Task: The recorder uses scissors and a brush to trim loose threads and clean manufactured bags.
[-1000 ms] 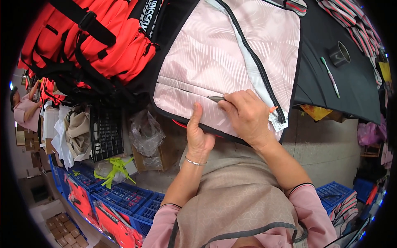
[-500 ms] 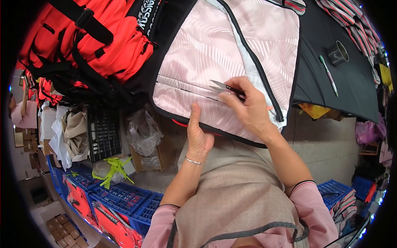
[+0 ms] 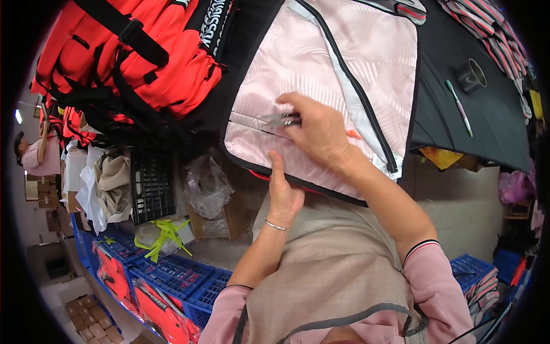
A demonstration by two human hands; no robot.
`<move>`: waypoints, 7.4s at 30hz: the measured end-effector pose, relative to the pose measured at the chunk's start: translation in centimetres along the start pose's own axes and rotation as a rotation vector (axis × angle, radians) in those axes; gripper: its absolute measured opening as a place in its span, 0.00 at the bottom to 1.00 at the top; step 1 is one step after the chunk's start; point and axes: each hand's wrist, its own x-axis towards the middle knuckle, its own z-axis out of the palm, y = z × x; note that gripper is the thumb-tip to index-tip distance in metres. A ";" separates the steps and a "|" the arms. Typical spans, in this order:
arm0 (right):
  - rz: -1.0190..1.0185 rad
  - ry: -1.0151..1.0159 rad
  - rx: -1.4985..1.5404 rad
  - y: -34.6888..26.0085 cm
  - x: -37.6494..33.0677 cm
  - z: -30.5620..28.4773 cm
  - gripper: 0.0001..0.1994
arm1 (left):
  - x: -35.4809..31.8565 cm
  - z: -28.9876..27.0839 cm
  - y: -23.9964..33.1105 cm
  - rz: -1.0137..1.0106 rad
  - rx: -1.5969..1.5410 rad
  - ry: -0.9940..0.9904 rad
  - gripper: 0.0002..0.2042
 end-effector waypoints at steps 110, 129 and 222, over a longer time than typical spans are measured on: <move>0.629 0.746 -0.286 22.2 -4.8 -24.1 0.17 | 22.6 10.2 10.1 1.359 1.923 -0.307 0.11; 0.416 0.782 -0.648 21.7 -10.4 -33.9 0.08 | 22.2 9.4 10.1 1.171 1.823 -0.158 0.13; 0.103 -0.215 -0.428 13.5 5.9 -11.5 0.09 | 22.6 5.8 9.3 0.293 0.637 -0.233 0.20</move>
